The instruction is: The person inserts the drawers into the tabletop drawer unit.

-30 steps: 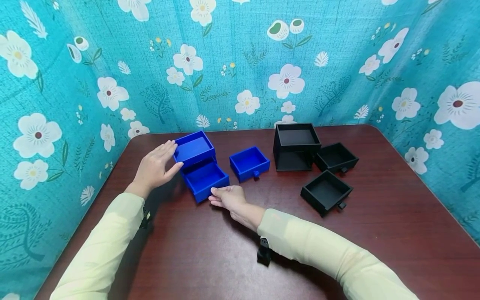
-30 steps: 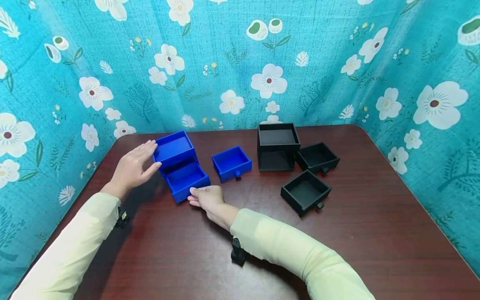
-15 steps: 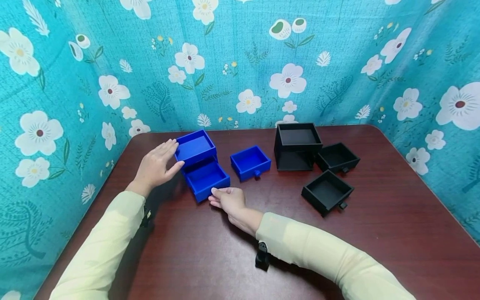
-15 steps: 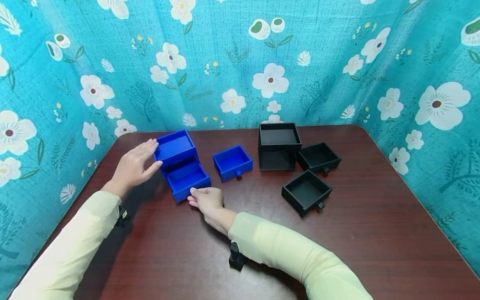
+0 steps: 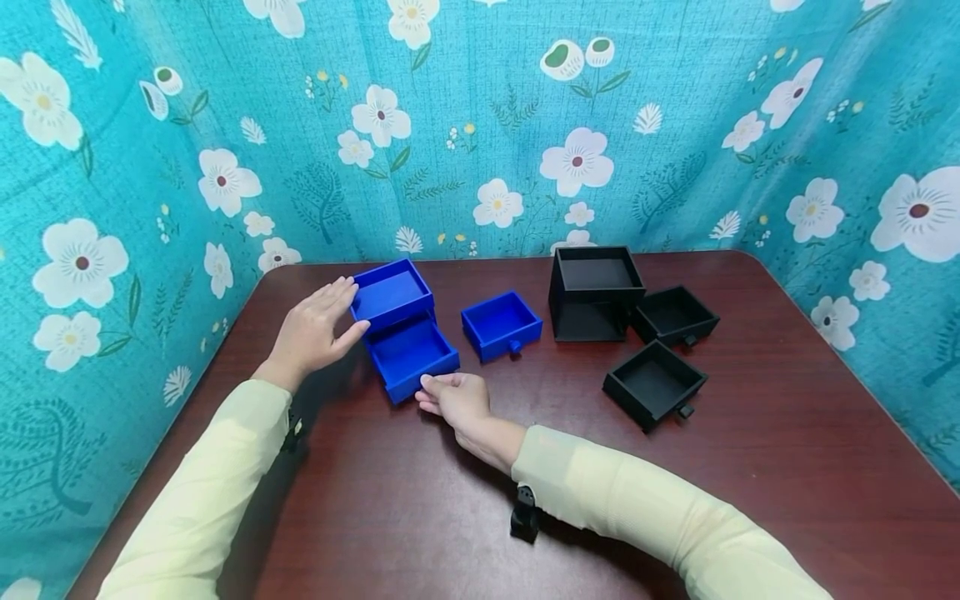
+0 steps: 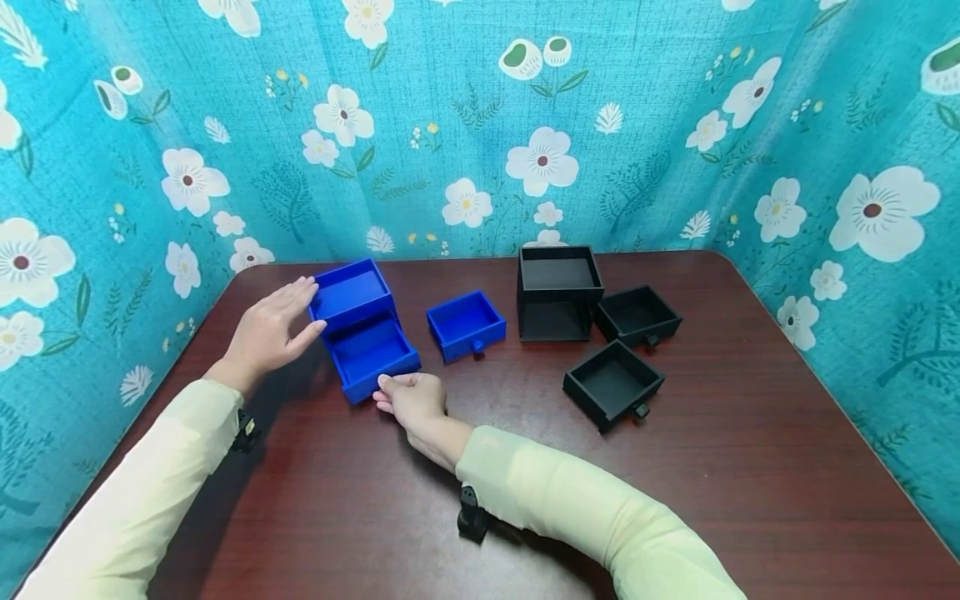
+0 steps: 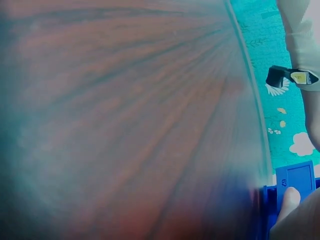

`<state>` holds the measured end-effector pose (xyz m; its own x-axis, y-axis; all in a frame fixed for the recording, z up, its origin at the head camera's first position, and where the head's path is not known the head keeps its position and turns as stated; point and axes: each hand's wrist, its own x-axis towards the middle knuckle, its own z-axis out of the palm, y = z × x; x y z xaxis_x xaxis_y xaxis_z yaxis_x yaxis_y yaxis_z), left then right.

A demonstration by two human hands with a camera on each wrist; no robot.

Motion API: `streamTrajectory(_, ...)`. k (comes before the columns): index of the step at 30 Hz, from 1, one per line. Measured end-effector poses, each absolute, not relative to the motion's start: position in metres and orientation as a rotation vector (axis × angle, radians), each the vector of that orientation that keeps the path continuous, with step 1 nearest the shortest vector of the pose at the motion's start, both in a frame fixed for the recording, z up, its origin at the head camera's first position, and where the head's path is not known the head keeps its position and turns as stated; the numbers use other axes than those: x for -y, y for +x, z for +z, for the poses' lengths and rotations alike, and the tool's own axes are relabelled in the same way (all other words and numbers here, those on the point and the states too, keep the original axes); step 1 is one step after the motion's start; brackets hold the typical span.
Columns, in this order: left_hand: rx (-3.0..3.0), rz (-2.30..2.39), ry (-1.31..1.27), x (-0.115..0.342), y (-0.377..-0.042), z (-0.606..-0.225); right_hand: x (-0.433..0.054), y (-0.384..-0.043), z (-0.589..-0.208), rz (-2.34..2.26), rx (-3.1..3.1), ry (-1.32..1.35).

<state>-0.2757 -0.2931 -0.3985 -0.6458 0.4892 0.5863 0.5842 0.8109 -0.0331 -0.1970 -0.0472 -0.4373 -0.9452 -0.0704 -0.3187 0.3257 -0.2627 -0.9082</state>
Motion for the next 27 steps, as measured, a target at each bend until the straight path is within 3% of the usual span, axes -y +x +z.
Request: streamTrajectory(27, 2.408, -0.231, -0.806, 0.2930, -0.2759, -0.3962, 0.0446, -0.1957, -0.4379, -2.297, -1.707, 0.334)
